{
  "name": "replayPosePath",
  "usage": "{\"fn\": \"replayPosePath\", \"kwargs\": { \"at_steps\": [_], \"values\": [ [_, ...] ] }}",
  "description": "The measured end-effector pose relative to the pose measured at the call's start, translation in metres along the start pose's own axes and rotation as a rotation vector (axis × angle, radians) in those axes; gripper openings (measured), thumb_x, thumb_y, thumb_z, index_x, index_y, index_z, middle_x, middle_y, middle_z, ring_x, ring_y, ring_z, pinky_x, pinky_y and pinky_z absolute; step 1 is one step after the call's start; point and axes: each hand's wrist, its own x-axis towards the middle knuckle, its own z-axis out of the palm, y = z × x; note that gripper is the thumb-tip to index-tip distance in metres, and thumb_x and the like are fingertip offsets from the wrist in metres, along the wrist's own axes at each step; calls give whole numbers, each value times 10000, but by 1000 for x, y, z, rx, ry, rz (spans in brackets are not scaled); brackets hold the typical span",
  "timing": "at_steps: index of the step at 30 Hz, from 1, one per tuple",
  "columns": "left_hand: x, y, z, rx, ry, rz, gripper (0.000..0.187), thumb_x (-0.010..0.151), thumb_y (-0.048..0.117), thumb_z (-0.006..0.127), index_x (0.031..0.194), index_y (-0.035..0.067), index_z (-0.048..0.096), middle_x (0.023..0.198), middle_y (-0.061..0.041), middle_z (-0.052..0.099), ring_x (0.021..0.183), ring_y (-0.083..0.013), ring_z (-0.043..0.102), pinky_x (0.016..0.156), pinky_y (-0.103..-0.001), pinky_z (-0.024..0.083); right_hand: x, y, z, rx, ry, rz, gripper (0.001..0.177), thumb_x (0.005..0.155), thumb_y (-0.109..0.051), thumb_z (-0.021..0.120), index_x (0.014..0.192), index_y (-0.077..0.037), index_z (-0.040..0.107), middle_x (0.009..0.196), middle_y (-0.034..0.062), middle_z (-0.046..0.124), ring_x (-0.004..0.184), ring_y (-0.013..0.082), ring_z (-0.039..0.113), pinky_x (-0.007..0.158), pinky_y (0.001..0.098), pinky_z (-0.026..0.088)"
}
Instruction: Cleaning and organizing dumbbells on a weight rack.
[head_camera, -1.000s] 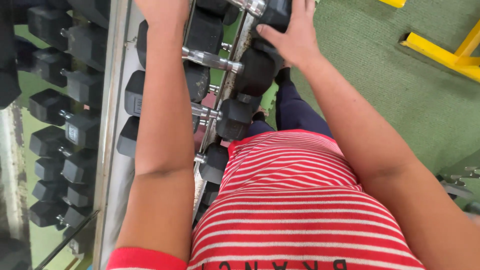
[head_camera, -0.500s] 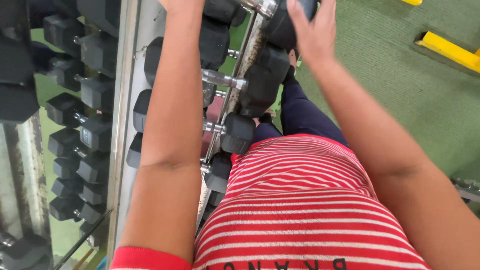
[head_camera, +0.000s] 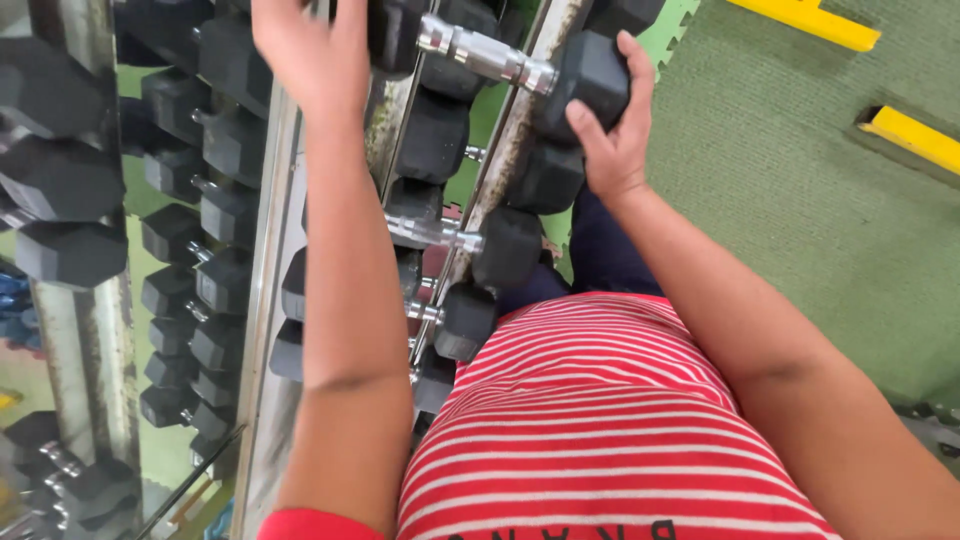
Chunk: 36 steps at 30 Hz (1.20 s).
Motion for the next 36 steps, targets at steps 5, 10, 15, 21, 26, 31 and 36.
{"fn": "replayPosePath", "kwargs": {
  "at_steps": [5,10,15,21,26,31,36],
  "values": [
    [-45,24,18,-101,-103,22,917,938,190,976,1608,58,363,1584,-148,442,1446,-291,454,1243,-405,355,61,10,-21,274,-33,381,579,1053,-292,744,1511,-39,496,1454,192,567,1299,292,566,1148,393,465],
    [-36,24,38,124,-31,78,1021,828,210,1042,1614,173,390,1536,-92,485,1409,-303,488,1233,-415,395,107,-26,-33,325,-269,1108,677,864,-497,634,1418,-167,427,1274,104,598,1032,370,695,588,568,619],
    [14,73,70,519,-73,-239,1084,641,365,1052,1534,296,443,1305,-84,559,1236,-362,558,934,-491,540,105,-31,-30,310,-171,1055,761,894,-652,470,1465,-153,401,1336,138,594,1066,371,688,555,533,620],
    [52,81,96,791,-225,-203,1022,620,486,1021,1470,299,486,1247,-49,582,1103,-381,580,781,-494,560,66,-50,-33,-195,-103,210,919,915,-513,727,1597,-127,247,1555,217,355,1405,400,469,1067,542,462],
    [69,80,92,868,-308,-156,904,750,531,973,1491,290,516,1210,-73,639,1041,-363,626,786,-489,558,89,-52,-34,-429,-141,-94,1118,711,-354,975,1571,-116,302,1567,282,222,1431,490,346,1197,506,368],
    [45,45,64,103,-226,-105,854,930,319,895,1631,227,417,1455,-28,726,1234,-240,659,1067,-411,564,126,-44,-56,-263,-285,162,1034,704,-314,1005,1513,-90,402,1465,200,452,1357,355,518,1155,429,471],
    [22,71,81,144,-162,49,968,858,246,977,1605,173,366,1575,-114,490,1450,-317,466,1166,-468,418,183,-14,-67,79,-372,574,924,730,-343,924,1451,-76,411,1319,120,584,1229,279,605,1026,434,504]
  ]
}}
